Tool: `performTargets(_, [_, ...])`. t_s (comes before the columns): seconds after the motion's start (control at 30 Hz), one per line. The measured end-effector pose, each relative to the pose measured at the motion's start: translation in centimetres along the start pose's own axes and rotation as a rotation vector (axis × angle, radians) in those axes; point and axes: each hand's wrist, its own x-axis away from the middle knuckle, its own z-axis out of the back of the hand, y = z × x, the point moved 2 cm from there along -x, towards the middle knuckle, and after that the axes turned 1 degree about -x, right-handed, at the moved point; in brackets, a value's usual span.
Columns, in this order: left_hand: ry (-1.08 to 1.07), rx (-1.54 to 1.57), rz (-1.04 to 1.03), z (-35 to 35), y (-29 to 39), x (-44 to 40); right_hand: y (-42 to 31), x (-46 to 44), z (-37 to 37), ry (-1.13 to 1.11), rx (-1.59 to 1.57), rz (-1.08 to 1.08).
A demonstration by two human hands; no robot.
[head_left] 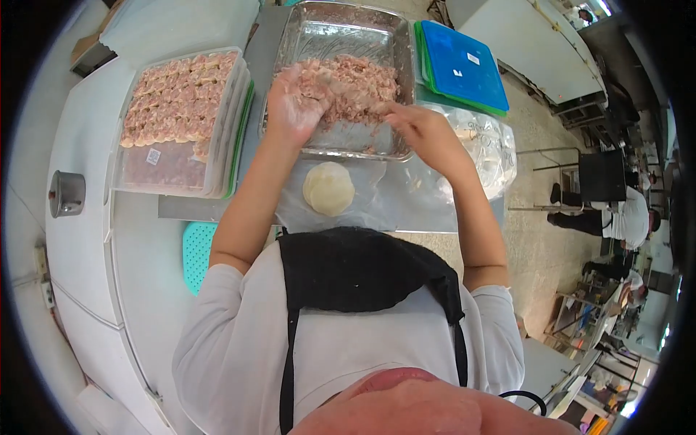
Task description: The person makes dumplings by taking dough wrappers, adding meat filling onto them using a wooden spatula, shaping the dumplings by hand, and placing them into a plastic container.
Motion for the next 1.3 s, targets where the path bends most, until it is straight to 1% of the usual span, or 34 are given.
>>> performTargets(0.03, [-0.003, -0.003, -0.011, -1.7, 0.0, 0.9, 1.0, 0.0, 0.9, 0.037, -0.239, -0.073])
performTargets(0.07, [-0.087, -0.321, 0.012, -3.5, 0.0, 2.4, 1.5, 0.1, 1.8, 0.036, -0.24, -0.063])
performTargets(0.1, [-0.166, -0.639, 0.036, -5.0, -0.3, 3.3, 1.6, 0.2, 2.6, -0.084, -0.309, -0.165])
performTargets(0.13, [-0.159, -0.64, 0.028, -5.2, -0.5, 3.1, 1.7, 0.4, 3.2, -0.207, -0.376, -0.266])
performTargets(0.2, [-0.286, -1.404, -0.354, -6.0, -0.3, 3.0, 1.7, 0.6, 4.3, -0.281, -0.404, -0.261])
performTargets(0.23, [-0.27, -1.407, -0.363, -6.3, -0.3, 2.9, 1.9, 0.6, 4.5, -0.347, -0.43, -0.264])
performTargets(0.3, [-0.353, -1.64, -0.167, -6.9, -0.5, 2.6, 2.7, 0.6, 4.1, -0.351, -0.387, -0.184])
performTargets(0.33, [-0.337, -1.645, -0.171, -6.3, -0.4, 2.0, 3.2, 0.6, 3.6, -0.34, -0.345, -0.119])
performTargets(0.4, [-0.448, -1.673, 0.012, -4.8, -0.6, 0.8, 4.7, 0.4, 1.7, -0.37, -0.391, -0.084])
performTargets(0.43, [-0.434, -1.675, 0.01, -5.1, -0.9, 1.3, 5.8, 0.3, 0.8, -0.392, -0.431, -0.059])
performTargets(0.47, [-0.412, -1.88, -0.196, -5.7, -1.1, 2.3, 7.6, -0.1, -0.2, -0.401, -0.434, -0.051])
performTargets(0.5, [-0.382, -2.076, -0.413, -6.2, -1.2, 2.8, 9.6, -0.9, -1.0, -0.387, -0.418, 0.067])
performTargets(0.53, [-0.367, -2.08, -0.413, -6.1, -1.2, 2.4, 10.0, -1.5, -1.0, -0.372, -0.403, 0.184])
performTargets(0.57, [-0.324, -2.014, -0.221, -5.3, -1.0, 1.4, 10.5, -1.7, -0.7, -0.381, -0.409, 0.193])
performTargets(0.6, [-0.281, -1.938, -0.037, -4.5, -0.9, 0.6, 10.0, -2.5, 0.4, -0.31, -0.146, 0.188])
performTargets(0.63, [-0.266, -1.943, -0.042, -3.0, -1.0, -0.1, 9.7, -3.1, 1.2, -0.231, 0.116, 0.183])
performTargets(0.67, [-0.15, -1.829, -0.143, -1.1, -1.1, -0.8, 8.9, -3.1, 1.0, -0.232, 0.111, 0.197])
performTargets(0.7, [-0.039, -1.708, -0.238, 0.0, -1.0, -1.0, 7.6, -2.5, 0.7, -0.13, 0.076, 0.225])
performTargets(0.73, [-0.028, -1.71, -0.244, -0.7, -0.7, -0.8, 6.6, -2.3, 0.4, -0.028, 0.041, 0.251])
performTargets(0.8, [-0.003, -1.731, 0.014, -1.4, -0.7, -0.3, 8.3, -2.5, -2.1, -0.078, 0.105, 0.292])
performTargets(0.83, [-0.002, -1.73, 0.02, -0.8, -1.1, 0.2, 10.7, -3.0, -3.7, -0.156, 0.246, 0.199])
performTargets(0.87, [0.048, -1.833, -0.166, -0.2, -1.2, 0.6, 12.3, -3.6, -4.1, -0.232, 0.393, 0.115])
performTargets(0.9, [0.106, -1.928, -0.368, 0.0, -0.8, 1.0, 12.7, -3.9, -3.2, -0.226, 0.398, 0.13])
performTargets(0.93, [0.1, -1.933, -0.369, -0.7, -0.3, 1.5, 12.8, -3.2, -2.3, -0.301, 0.388, 0.094])
performTargets(1.0, [-0.061, -1.714, -0.074, -2.4, 0.5, 2.3, 12.3, -2.5, -0.3, -0.374, 0.388, 0.057])
performTargets(1.03, [-0.068, -1.708, -0.073, -3.5, 0.5, 3.1, 11.4, -2.2, 1.1, -0.333, 0.172, 0.029])
performTargets(1.07, [-0.143, -1.762, -0.307, -5.3, 0.5, 3.9, 10.3, -2.0, 2.3, -0.285, -0.041, 0.006])
performTargets(1.1, [-0.217, -1.802, -0.548, -6.7, 0.7, 4.5, 9.0, -1.7, 3.2, -0.282, -0.033, 0.007])
performTargets(1.13, [-0.223, -1.798, -0.554, -7.2, 0.9, 4.6, 7.2, -1.2, 3.9, -0.274, -0.232, 0.023])
performTargets(1.17, [-0.296, -1.791, -0.32, -7.4, 1.0, 4.5, 5.9, -0.9, 4.0, -0.262, -0.431, 0.038])
performTargets(1.2, [-0.366, -1.77, -0.087, -7.4, 0.9, 4.5, 4.9, -0.8, 3.3, -0.255, -0.423, 0.037])
performTargets(1.23, [-0.376, -1.765, -0.094, -7.5, 1.0, 4.6, 3.9, -0.5, 2.2, -0.304, -0.406, 0.059])
performTargets(1.27, [-0.499, -1.793, -0.247, -7.8, 1.0, 4.8, 3.5, 0.0, 1.3, -0.354, -0.389, 0.079])
performTargets(1.3, [-0.622, -1.811, -0.405, -8.1, 1.2, 5.1, 3.0, -0.5, 1.3, -0.31, -0.34, 0.198])
